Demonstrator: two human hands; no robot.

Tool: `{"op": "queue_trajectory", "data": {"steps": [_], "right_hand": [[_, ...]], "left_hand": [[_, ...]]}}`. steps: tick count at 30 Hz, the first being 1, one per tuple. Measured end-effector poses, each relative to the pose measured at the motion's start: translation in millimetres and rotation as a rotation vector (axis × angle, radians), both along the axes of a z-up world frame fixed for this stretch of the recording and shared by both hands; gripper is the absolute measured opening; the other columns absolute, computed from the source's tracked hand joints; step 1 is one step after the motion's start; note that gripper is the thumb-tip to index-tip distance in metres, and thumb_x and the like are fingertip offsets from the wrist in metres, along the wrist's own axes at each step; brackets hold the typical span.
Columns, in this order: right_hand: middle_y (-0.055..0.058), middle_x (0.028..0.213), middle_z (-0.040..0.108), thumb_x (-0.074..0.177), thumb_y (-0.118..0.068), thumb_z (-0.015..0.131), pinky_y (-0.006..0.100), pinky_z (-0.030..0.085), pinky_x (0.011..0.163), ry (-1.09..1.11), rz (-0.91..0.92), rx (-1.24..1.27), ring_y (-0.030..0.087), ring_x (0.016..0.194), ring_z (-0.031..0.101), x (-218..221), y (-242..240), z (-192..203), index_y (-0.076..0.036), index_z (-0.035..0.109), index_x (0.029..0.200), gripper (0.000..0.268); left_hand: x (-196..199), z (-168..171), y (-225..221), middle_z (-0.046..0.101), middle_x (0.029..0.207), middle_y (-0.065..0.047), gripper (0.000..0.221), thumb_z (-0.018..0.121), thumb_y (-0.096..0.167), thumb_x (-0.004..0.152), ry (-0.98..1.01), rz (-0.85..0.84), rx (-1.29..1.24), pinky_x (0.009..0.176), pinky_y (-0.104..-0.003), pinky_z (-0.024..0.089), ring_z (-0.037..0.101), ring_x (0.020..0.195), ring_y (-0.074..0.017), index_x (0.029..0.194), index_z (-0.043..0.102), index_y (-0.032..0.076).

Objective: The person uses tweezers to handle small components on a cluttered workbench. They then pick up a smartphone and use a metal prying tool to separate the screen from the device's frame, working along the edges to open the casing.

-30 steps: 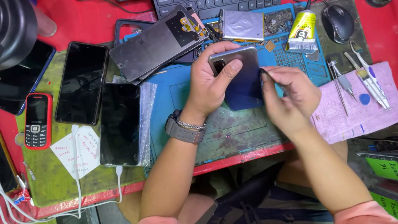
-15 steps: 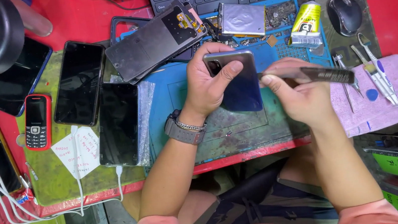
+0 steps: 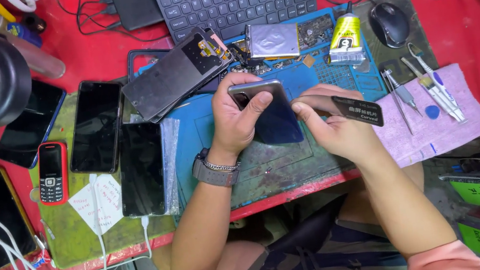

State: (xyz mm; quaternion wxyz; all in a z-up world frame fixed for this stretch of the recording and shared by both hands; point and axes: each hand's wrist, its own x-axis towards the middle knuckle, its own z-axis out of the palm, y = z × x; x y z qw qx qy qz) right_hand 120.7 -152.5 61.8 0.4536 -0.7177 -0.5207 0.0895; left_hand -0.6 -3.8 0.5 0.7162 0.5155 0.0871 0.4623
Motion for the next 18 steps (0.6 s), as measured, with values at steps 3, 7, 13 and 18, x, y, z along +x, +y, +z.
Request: {"op": "queue_trajectory", "data": {"steps": [3, 7, 13, 18], "right_hand": [[0.008, 0.072, 0.069, 0.101, -0.005, 0.072, 0.039, 0.058, 0.068, -0.018, 0.099, 0.087, 0.036, 0.069, 0.066, 3.5, 1.8, 6.5, -0.007, 0.075, 0.081, 0.02], [0.013, 0.073, 0.07, 0.099, -0.001, 0.072, 0.042, 0.059, 0.067, -0.001, 0.153, 0.109, 0.04, 0.069, 0.067, 4.1, 1.1, 11.7, -0.003, 0.074, 0.08, 0.019], [0.011, 0.074, 0.072, 0.098, 0.001, 0.07, 0.044, 0.059, 0.073, 0.009, 0.23, 0.102, 0.039, 0.074, 0.071, 9.7, -0.6, 8.3, -0.003, 0.074, 0.081, 0.018], [0.013, 0.074, 0.071, 0.099, 0.001, 0.07, 0.047, 0.058, 0.071, -0.034, 0.247, 0.089, 0.042, 0.074, 0.071, 9.2, -4.1, 10.0, -0.001, 0.073, 0.082, 0.017]], "left_hand": [[0.1, 3.2, -2.3, 0.068, 0.071, -0.006, 0.026, 0.083, 0.011, 0.088, -0.002, 0.003, 0.007, 0.06, -0.02, 0.048, 0.059, 0.071, -0.0034, 0.105, 0.066, -0.001], [0.5, 2.9, -3.8, 0.068, 0.069, -0.007, 0.026, 0.083, 0.01, 0.087, -0.011, 0.007, 0.011, 0.059, -0.018, 0.048, 0.06, 0.069, -0.0034, 0.104, 0.066, -0.001], [4.1, -2.1, -2.9, 0.069, 0.068, -0.008, 0.026, 0.084, 0.01, 0.086, -0.038, 0.015, 0.009, 0.057, -0.02, 0.048, 0.061, 0.066, -0.0047, 0.103, 0.067, -0.002], [4.2, -3.3, -7.7, 0.071, 0.07, -0.008, 0.025, 0.084, 0.01, 0.086, -0.042, -0.01, -0.015, 0.058, -0.019, 0.05, 0.062, 0.067, -0.0034, 0.102, 0.068, -0.001]]}}
